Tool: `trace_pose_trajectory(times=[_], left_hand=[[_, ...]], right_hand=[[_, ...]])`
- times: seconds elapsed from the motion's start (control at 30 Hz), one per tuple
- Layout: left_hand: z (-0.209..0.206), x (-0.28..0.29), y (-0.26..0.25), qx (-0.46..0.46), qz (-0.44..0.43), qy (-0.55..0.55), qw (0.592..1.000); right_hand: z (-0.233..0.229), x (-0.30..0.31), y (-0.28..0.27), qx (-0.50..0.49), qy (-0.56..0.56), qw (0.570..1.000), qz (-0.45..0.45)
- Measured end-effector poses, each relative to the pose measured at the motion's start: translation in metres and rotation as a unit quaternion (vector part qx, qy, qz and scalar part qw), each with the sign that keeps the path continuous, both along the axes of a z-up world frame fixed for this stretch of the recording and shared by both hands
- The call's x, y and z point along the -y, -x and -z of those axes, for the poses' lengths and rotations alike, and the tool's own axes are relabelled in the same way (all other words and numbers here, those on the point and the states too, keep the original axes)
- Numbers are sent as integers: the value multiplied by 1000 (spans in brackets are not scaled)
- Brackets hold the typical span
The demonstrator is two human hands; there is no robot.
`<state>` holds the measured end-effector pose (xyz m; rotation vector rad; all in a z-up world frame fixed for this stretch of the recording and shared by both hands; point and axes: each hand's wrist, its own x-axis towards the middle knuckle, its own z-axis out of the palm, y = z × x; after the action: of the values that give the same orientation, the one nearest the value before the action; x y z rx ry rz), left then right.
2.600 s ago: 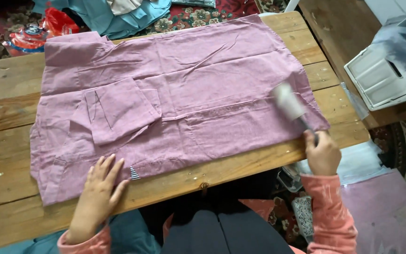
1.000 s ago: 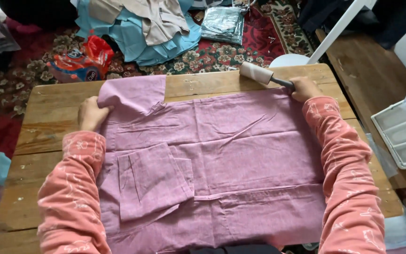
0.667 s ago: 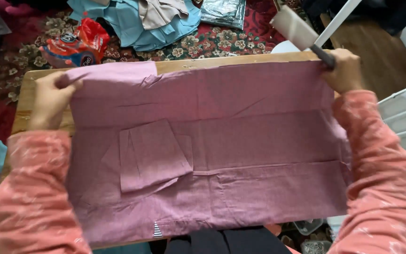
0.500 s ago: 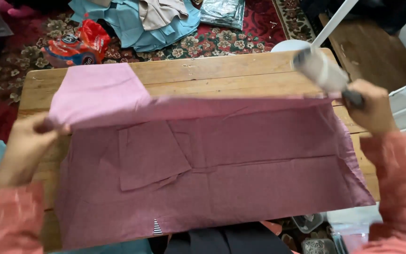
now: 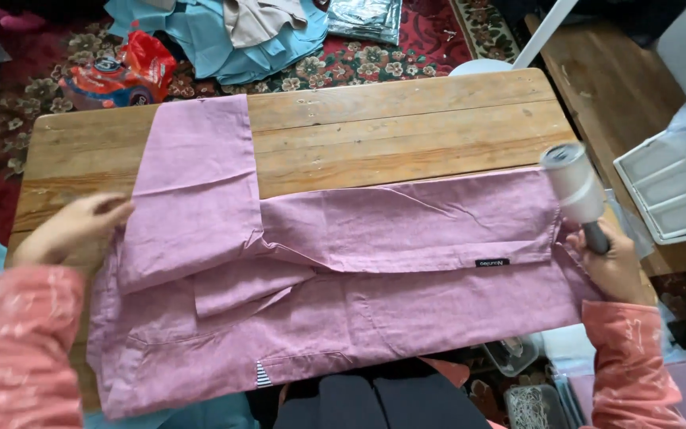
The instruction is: Using a lint roller to remove lint and debris from a pink shirt and then folding it neatly.
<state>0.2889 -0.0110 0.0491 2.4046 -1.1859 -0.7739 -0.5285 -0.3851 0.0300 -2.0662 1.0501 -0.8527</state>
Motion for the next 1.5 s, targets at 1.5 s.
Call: trace_pose_trajectory(times=[1.5], left_hand=[[17,-8,19,126,89,9,988]], right_hand=[[-33,118,-101,-210,-25,977,-37]])
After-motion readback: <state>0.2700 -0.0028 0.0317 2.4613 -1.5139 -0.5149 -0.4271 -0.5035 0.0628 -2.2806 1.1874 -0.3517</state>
